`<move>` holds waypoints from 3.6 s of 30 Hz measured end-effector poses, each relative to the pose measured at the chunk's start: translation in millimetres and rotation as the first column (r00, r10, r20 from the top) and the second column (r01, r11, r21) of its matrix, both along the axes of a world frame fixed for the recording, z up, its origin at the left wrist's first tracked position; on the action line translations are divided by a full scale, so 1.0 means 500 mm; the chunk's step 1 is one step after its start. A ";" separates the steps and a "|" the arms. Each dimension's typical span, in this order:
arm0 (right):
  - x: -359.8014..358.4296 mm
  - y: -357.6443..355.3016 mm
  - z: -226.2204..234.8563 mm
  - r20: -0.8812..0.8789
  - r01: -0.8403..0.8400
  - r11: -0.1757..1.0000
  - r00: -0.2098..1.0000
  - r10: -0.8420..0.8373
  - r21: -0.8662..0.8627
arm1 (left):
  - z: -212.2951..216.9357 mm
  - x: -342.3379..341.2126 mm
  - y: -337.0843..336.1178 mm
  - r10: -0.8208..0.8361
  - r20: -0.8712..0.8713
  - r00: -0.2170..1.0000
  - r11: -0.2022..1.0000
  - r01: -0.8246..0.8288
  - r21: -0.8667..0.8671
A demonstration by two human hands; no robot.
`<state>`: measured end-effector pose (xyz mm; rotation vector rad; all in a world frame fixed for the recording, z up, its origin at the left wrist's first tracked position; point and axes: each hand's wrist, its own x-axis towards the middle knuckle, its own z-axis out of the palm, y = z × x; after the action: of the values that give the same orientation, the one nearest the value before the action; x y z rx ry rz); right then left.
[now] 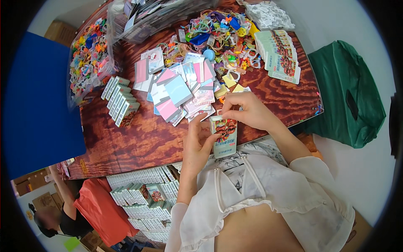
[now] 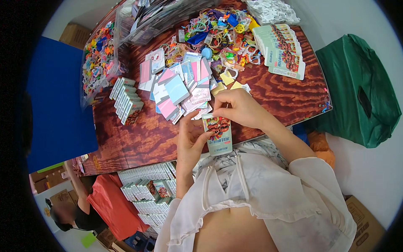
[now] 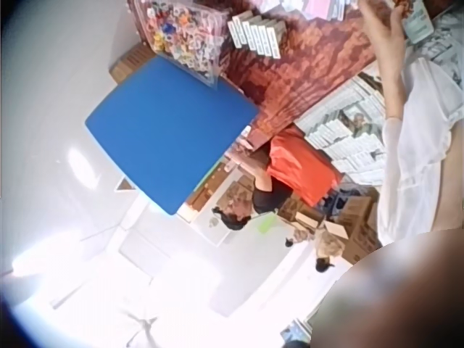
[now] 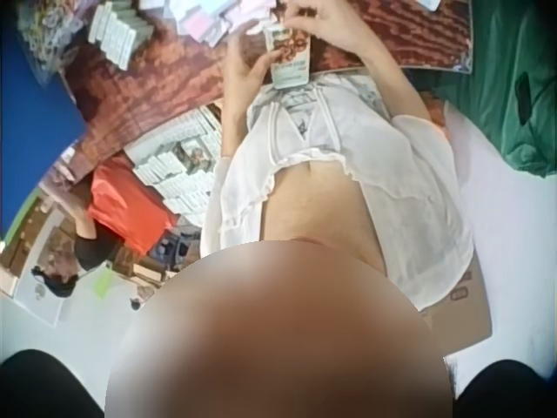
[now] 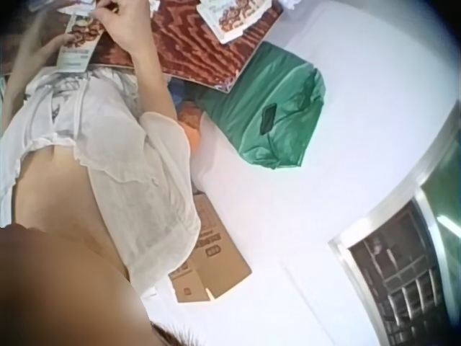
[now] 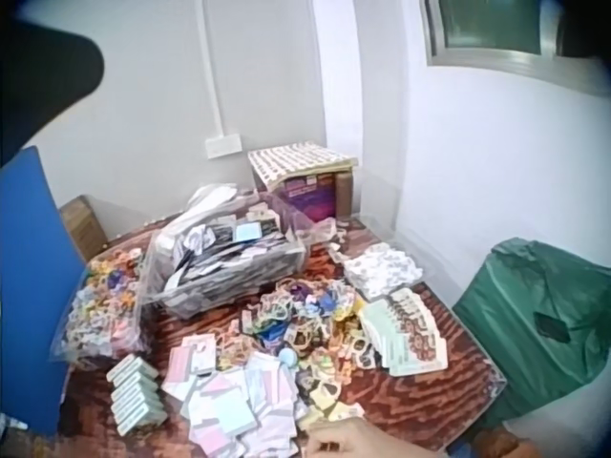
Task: Manually placing decorative stickers or small cards into individual plastic packets for packaging.
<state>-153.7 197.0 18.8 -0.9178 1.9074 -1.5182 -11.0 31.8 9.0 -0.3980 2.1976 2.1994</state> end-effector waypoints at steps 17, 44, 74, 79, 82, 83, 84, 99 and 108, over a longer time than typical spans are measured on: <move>0.016 0.005 -0.033 -0.077 -0.052 0.995 0.996 0.046 -0.081 | -0.012 0.006 -0.009 0.084 0.011 0.996 0.991 -0.085 0.101; -0.045 -0.263 -0.120 -0.831 0.038 0.983 0.540 0.132 0.181 | -0.027 0.066 -0.083 0.468 -0.117 0.876 0.864 -0.481 -0.150; 0.077 -0.101 -0.035 -0.559 0.304 0.945 0.765 -0.318 -0.121 | -0.009 -0.003 -0.024 0.129 -0.125 0.984 0.578 -0.177 -0.797; 0.059 -0.086 -0.062 -0.200 0.110 0.988 0.971 -0.129 -0.105 | -0.009 0.000 -0.029 0.125 -0.099 0.987 0.623 -0.156 -0.767; 0.048 -0.054 -0.071 0.026 0.118 0.972 0.993 -0.115 -0.202 | -0.013 0.003 -0.032 0.140 -0.101 0.985 0.662 -0.169 -0.730; 0.036 -0.037 -0.074 0.018 0.160 0.961 0.987 -0.160 -0.225 | -0.015 0.003 -0.033 0.151 -0.104 0.983 0.690 -0.180 -0.701; 0.022 -0.019 -0.077 0.086 0.246 0.954 0.968 -0.235 -0.169 | -0.015 0.003 -0.036 0.159 -0.107 0.981 0.683 -0.188 -0.706; -0.065 0.017 -0.130 -0.378 0.520 0.840 0.816 -0.437 0.152 | -0.025 0.013 -0.041 0.190 -0.099 0.977 0.881 -0.215 -0.422; -0.078 0.024 -0.130 -0.394 0.467 0.858 0.845 -0.361 0.216 | -0.032 0.015 -0.044 0.161 -0.107 0.981 0.937 -0.185 -0.295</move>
<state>-192.5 209.2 -46.2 -0.6791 2.6517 -1.2836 -3.6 9.8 -6.7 -0.5350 2.6522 1.9828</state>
